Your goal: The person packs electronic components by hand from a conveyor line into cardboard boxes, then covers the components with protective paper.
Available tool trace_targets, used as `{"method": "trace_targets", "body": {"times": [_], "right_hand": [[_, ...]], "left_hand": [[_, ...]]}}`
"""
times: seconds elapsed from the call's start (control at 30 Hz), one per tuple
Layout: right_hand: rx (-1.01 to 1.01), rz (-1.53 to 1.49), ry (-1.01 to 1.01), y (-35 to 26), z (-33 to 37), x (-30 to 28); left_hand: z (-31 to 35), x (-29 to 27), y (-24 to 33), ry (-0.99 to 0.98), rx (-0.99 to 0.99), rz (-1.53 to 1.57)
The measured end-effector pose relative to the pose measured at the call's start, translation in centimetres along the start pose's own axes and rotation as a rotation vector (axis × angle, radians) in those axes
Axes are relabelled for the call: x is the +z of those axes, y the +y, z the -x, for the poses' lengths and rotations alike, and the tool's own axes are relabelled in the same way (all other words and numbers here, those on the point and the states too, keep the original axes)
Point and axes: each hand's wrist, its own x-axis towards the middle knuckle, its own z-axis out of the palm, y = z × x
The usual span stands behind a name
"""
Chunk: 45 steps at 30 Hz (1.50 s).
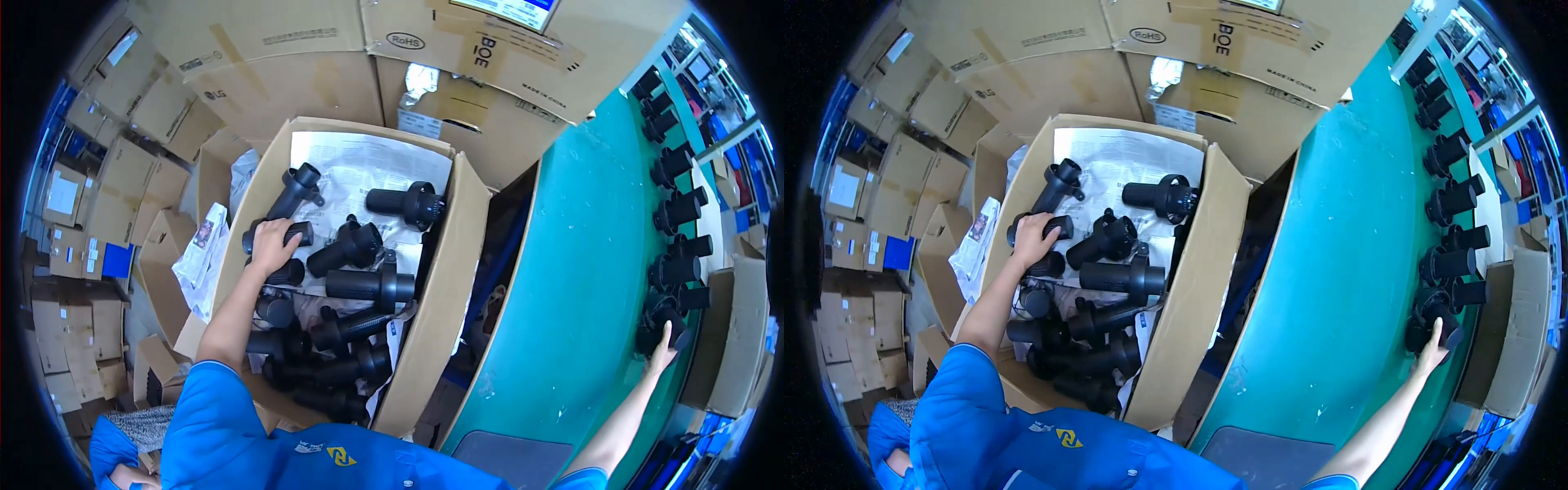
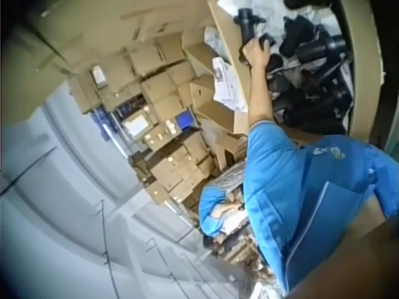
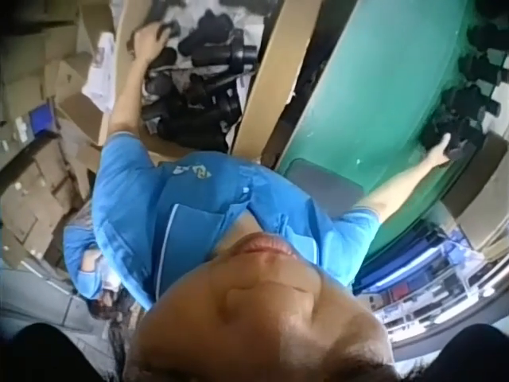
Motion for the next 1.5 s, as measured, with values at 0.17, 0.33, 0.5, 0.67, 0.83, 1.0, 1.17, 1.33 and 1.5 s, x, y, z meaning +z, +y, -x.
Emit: {"method": "trace_targets", "body": {"times": [0.17,0.33,0.5,0.67,0.83,1.0,1.17,1.33,1.5], "right_hand": [[0.132,-0.296,-0.024,-1.2,6.4,-3.0],[-0.219,-0.194,-0.123,-11.6,14.0,-0.8],[-0.418,-0.2,-0.705,-26.4,25.5,13.9],[-0.778,-0.373,-0.824,-31.5,32.9,26.7],[-0.845,-0.409,-0.668,-30.1,32.5,23.8],[-0.506,0.417,0.235,-15.3,14.5,10.9],[0.524,0.79,0.553,-3.2,6.8,-1.1],[0.726,0.121,0.255,2.9,5.6,-3.0],[0.297,-0.296,0.296,-0.7,2.3,-7.6]], "left_hand": [[0.4,-0.5,-0.2,0.101,0.018,-0.024],[0.0,0.4,3.8,0.226,0.057,0.181],[0.8,-1.3,4.5,0.244,0.054,0.344],[-3.2,-1.5,9.4,0.191,-0.152,1.011],[-4.4,-0.7,1.7,0.005,-0.142,0.876],[-3.4,2.8,3.6,-0.062,0.052,0.361],[-5.9,2.1,6.5,0.017,0.103,0.336],[-12.3,-2.7,22.6,0.202,0.436,0.377],[-17.5,-3.6,45.8,0.08,1.0,0.611]]}}
